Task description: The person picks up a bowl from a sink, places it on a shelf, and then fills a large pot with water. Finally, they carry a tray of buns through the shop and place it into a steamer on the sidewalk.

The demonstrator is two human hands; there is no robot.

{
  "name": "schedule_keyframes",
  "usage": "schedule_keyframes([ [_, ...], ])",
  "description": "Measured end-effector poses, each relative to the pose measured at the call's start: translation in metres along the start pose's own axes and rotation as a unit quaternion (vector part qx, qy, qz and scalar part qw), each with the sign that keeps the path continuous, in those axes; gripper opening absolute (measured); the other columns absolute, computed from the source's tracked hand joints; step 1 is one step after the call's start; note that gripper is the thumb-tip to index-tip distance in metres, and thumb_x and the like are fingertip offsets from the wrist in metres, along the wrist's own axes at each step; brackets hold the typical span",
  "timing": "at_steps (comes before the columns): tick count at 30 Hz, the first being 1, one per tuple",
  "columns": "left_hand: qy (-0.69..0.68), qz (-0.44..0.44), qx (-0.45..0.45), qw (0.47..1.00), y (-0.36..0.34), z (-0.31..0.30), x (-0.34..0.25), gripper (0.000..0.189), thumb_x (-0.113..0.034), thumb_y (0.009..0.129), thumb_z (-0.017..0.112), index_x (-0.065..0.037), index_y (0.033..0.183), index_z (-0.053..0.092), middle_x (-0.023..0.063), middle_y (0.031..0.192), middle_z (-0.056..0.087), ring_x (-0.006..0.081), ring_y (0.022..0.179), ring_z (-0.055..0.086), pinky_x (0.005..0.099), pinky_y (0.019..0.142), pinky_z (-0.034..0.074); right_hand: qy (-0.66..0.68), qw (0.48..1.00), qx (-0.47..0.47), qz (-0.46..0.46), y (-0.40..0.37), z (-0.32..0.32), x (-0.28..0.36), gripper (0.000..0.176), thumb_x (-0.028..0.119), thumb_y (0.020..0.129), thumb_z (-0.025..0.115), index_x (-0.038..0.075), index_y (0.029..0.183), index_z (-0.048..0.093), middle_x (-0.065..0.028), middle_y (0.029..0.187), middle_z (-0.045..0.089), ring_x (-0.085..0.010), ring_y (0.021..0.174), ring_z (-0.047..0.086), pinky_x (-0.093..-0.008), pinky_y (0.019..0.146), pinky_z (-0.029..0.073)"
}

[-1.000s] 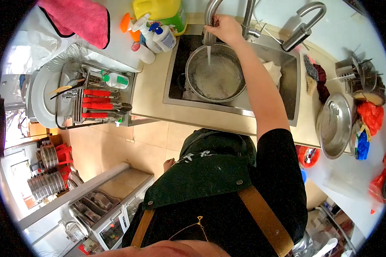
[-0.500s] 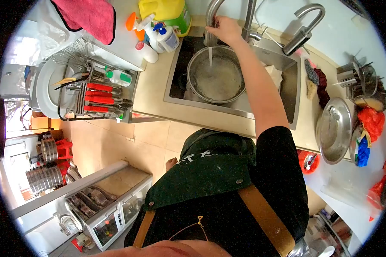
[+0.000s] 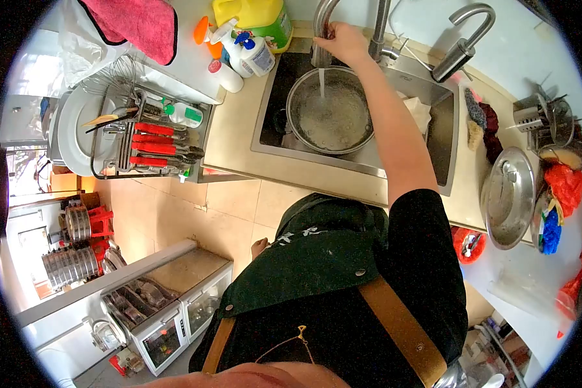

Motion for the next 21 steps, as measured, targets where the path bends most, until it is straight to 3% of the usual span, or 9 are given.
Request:
schedule_keyframes([
  [21, -0.004, 0.010, 0.013, 1.000, 0.007, 0.004, -0.005, 0.029, -0.020, 0.074, 0.055, 0.002, 0.093, 0.051, 0.0100, 0.074, 0.055, 0.0179, 0.056, 0.056, 0.0259, 0.046, 0.043, -0.002, 1.000, -0.004, 0.005, -0.001, 0.001, -0.001, 0.035, 0.042, 0.067, 0.059, 0.011, 0.082, 0.059, -0.0055, 0.067, 0.059, -0.0212, 0.066, 0.057, -0.0337, 0.060, 0.046],
])
Point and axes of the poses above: each hand's wrist, its own y-axis towards the middle knuckle, its own z-axis out of the palm, x = y × z, the point moved 6 cm from there along y, towards the middle knuckle
